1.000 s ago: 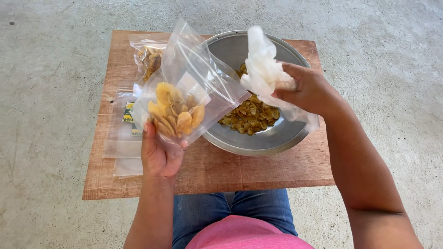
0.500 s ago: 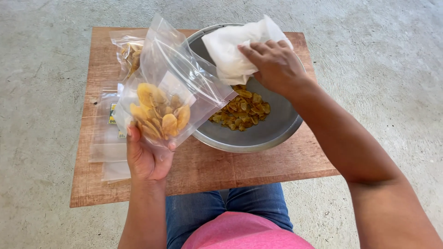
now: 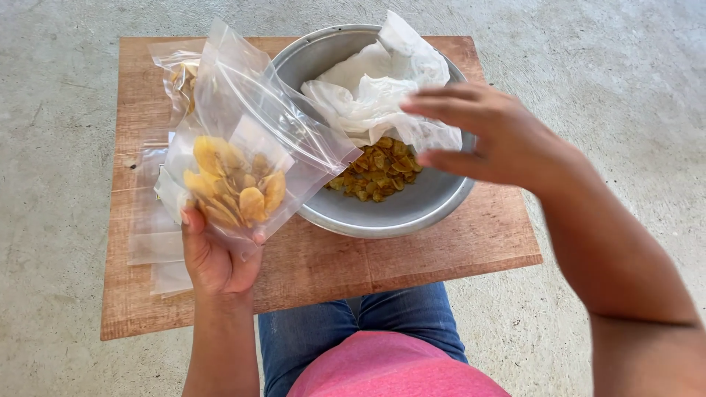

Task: The person fills small plastic bags with banana chips from a large metal bowl by hand and uses a paper towel to wipe down the bowl.

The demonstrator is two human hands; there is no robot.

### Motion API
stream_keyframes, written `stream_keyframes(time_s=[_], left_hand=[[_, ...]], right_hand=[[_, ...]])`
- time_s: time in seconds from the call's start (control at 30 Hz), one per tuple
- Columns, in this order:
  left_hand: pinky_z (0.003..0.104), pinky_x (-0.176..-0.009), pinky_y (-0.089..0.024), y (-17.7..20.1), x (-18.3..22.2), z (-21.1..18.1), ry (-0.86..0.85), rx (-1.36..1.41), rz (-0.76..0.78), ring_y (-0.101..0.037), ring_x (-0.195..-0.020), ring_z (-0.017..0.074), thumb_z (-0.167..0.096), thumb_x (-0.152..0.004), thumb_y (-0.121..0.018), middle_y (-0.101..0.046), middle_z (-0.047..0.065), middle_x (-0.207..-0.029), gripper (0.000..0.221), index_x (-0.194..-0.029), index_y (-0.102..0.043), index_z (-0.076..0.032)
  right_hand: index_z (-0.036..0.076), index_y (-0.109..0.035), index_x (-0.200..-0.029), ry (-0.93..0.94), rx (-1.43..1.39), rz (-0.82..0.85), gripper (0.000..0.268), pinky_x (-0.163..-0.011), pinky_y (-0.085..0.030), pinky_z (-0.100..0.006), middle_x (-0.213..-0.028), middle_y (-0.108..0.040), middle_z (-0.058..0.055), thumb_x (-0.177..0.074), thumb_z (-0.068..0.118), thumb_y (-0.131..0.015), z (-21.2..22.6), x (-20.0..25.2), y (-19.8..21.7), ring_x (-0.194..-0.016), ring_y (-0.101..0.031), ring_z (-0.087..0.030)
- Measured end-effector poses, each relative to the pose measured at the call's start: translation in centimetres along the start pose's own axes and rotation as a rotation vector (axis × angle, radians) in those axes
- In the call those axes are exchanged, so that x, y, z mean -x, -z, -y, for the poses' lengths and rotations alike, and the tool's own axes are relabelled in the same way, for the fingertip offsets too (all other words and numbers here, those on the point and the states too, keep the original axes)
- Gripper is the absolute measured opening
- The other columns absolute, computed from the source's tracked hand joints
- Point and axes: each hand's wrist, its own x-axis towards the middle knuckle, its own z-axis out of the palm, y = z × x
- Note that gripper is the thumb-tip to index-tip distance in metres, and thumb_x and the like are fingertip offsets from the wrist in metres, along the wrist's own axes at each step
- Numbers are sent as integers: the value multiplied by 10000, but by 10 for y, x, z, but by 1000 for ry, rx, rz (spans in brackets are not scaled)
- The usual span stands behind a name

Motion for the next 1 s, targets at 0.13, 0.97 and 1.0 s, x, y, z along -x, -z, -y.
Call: stream_keyframes(time_s=[0.13, 0.97, 1.0], left_hand=[[353, -699, -624, 6, 1, -1, -8, -1, 8, -674, -1151, 249, -367, -1025, -762, -645, 89, -1335, 583, -1462, -523, -64], [381, -900, -654, 2, 15, -3, 39, 5, 91, -690, -1219, 247, -322, -1028, -786, -682, 93, -1350, 515, -1401, -563, -45], [381, -915, -655, -2, 14, -4, 42, -19, 73, -686, -1230, 247, -346, -1020, -808, -676, 90, -1355, 546, -1406, -558, -52]], right_hand=[[118, -651, -1344, 123, -276, 153, 424, -907, -608, -351, -1284, -741, -84, -960, 283, -720, 8, 61, 17, -1113, -760, -227], [249, -645, -1415, -1035, -667, 1444, 764, -1072, -563, -303, -1442, -681, 76, -677, 208, -838, 68, 291, -35, -1267, -629, -113], [260, -685, -1377, -1037, -639, 1473, 688, -1051, -572, -278, -1402, -711, 64, -707, 214, -836, 70, 299, -41, -1254, -650, -102]])
